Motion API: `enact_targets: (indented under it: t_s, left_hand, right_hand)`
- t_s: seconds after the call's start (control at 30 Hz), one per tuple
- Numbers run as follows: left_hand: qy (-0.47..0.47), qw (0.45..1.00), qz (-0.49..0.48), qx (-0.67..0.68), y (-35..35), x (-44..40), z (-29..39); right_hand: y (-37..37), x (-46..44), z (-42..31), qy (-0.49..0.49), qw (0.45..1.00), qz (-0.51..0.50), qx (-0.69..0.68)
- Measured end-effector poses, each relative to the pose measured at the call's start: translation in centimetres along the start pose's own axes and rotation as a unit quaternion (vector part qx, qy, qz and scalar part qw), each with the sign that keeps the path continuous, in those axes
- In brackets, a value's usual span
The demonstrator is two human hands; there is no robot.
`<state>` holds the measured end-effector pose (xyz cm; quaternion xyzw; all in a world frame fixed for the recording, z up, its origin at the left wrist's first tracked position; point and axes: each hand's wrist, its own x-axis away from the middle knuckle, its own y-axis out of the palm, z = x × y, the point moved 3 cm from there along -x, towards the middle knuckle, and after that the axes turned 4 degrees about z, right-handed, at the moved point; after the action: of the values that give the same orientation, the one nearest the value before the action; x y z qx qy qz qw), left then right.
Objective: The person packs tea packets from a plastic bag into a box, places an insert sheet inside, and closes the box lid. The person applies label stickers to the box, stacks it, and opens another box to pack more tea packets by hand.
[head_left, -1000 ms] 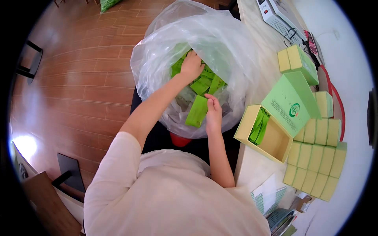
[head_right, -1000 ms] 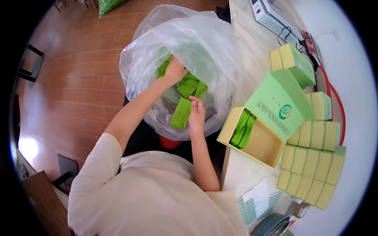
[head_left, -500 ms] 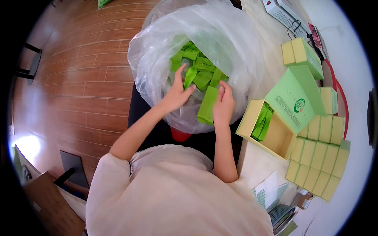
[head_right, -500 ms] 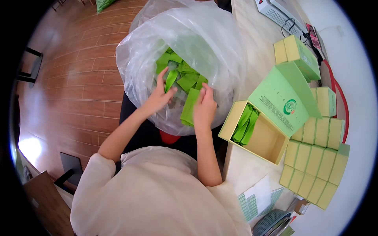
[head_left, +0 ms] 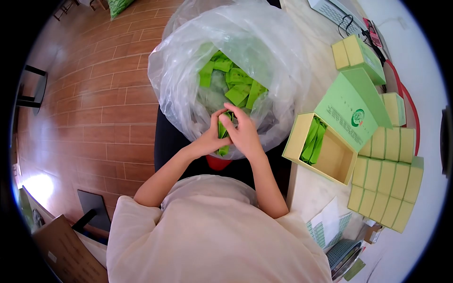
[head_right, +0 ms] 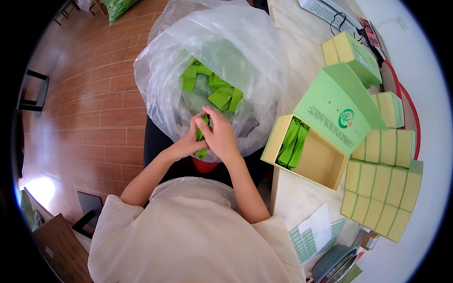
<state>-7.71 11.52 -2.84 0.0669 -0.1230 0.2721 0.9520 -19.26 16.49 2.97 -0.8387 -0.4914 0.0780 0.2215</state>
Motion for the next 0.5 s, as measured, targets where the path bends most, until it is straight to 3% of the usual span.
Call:
enact_targets:
  t_s: [0.07,0.13,0.2,0.33,0.4,0.43,0.5]
  left_hand:
    - [0.001,0.999,0.003,0.031,-0.2,-0.1,-0.1]
    - [-0.052,0.998,0.011,0.043,-0.1,0.3,-0.1]
    - [-0.047,0.997,0.015,0.052,0.0,0.5,-0.3]
    - [-0.053,0.996,0.021,0.073,-0.7,0.4,-1.2]
    - [-0.084,0.985,0.029,0.149,-1.2,0.6,-0.1]
    - [-0.112,0.969,0.033,0.218,-1.3,0.7,0.2]
    - [-0.113,0.962,0.035,0.245,-1.5,0.7,0.2]
  right_hand:
    - [0.2,0.0,-0.1,-0.182,0.981,0.018,0.062]
    - [0.2,-0.3,0.3,-0.165,0.985,-0.005,0.052]
    - [0.2,-1.1,0.6,-0.042,0.99,-0.108,0.085]
    - [-0.1,-3.2,0.0,0.036,0.98,-0.138,0.136]
    - [-1.3,-4.8,1.3,-0.071,0.956,0.161,0.235]
    - [-1.3,-5.7,1.5,-0.071,0.956,0.156,0.239]
    - [-2.1,-7.3,2.2,0.071,0.923,0.214,0.312]
